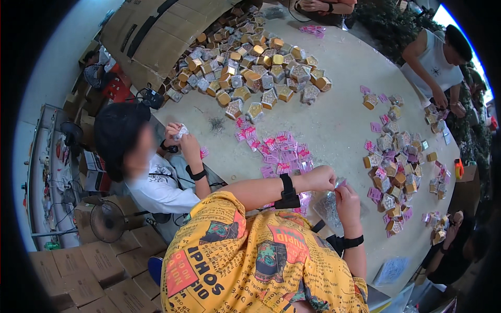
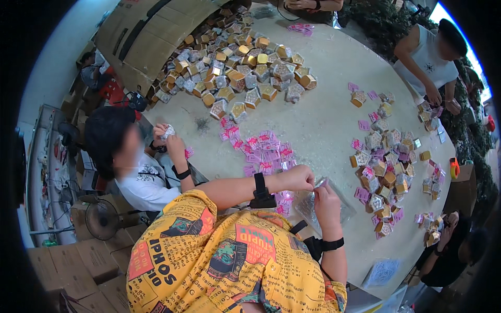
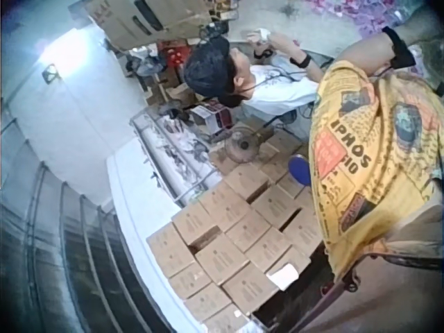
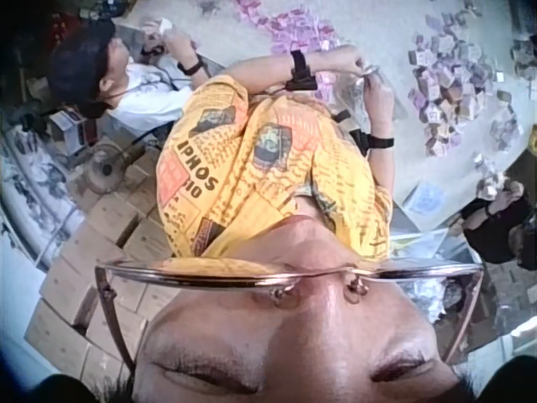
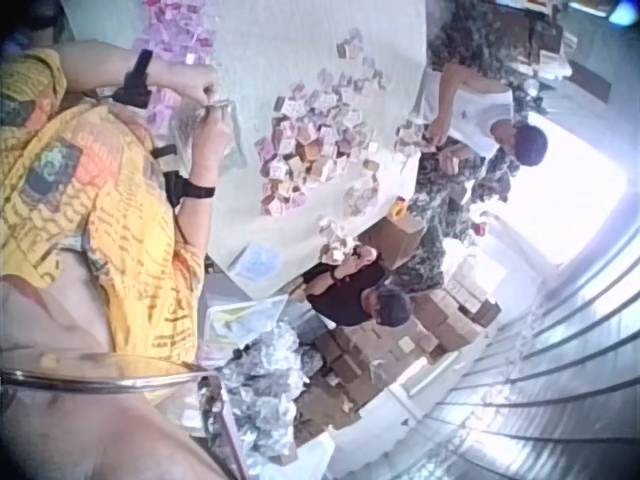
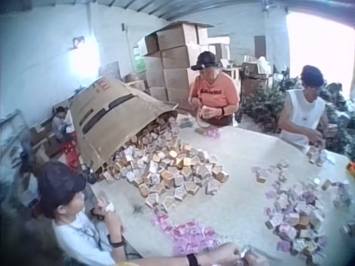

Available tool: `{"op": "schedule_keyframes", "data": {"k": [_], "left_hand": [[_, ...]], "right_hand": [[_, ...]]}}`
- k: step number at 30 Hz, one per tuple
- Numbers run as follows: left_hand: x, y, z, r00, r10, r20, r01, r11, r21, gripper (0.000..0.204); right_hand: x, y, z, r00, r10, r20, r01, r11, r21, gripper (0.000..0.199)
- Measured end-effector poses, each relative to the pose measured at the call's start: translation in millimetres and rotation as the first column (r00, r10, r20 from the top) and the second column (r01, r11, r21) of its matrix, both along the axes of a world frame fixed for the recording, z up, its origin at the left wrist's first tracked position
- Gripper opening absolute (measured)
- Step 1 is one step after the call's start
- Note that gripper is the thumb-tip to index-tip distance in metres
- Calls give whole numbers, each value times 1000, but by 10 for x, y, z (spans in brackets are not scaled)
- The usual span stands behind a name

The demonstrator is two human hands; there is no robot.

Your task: The person wraps small, gold-colored, cube-shaped items in clear plastic bags. They pick up a cube, place it into a bag, and then seal the bag. The person repeats this process continuously, placing the finished wrapped items on the table.

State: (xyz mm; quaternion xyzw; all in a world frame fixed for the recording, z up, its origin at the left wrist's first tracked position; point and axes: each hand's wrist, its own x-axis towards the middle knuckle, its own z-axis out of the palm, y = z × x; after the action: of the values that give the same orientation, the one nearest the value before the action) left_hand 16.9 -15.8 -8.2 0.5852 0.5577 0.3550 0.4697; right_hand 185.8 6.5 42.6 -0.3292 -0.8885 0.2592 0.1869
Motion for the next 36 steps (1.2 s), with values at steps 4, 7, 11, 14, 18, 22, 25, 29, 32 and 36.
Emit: {"op": "schedule_keyframes", "data": {"k": [4, 7, 11, 14, 18, 22, 25, 29, 32, 36], "left_hand": [[-60, 10, -3, 992, -34, -123, 39, 998, 39, 15], [-109, 21, 13, 983, -63, -175, 70, 997, 35, 17], [-511, 100, 192, 948, -19, -318, 14, 1000, -19, 20], [-1030, 313, 36, 751, 347, -561, -345, 932, 114, 25], [-943, 342, 80, 811, 383, -443, -311, 923, 228, 24], [-887, 452, 258, 796, 413, -442, -236, 885, 401, 23], [-1483, 608, 75, 351, 792, -500, -409, 610, 679, 20], [-2359, 350, -720, 98, 658, -747, -756, 537, 374, 32], [-2683, 209, -960, 282, 461, -842, -753, 650, 104, 31], [-2447, 172, -586, 229, 486, -844, -656, 717, 235, 37]], "right_hand": [[-66, 43, -78, 998, 5, 63, -5, 1000, -2, 2], [-125, 72, -84, 996, 24, 85, -24, 1000, -6, 2], [-162, 79, -61, 1000, -7, -7, 7, 1000, -30, 2], [-67, 61, -73, 995, -98, -26, 95, 991, -94, 3], [40, 31, -191, 996, -92, 17, 94, 989, -114, 4], [71, -12, -218, 989, -149, 20, 150, 975, -165, 4], [81, -45, -148, 983, -183, -18, 176, 967, -183, 4], [187, -24, -92, 977, -212, -10, 207, 962, -181, 5], [310, -43, -208, 968, -252, 1, 247, 949, -196, 5], [253, -19, -93, 960, -276, -39, 264, 945, -194, 5]]}}
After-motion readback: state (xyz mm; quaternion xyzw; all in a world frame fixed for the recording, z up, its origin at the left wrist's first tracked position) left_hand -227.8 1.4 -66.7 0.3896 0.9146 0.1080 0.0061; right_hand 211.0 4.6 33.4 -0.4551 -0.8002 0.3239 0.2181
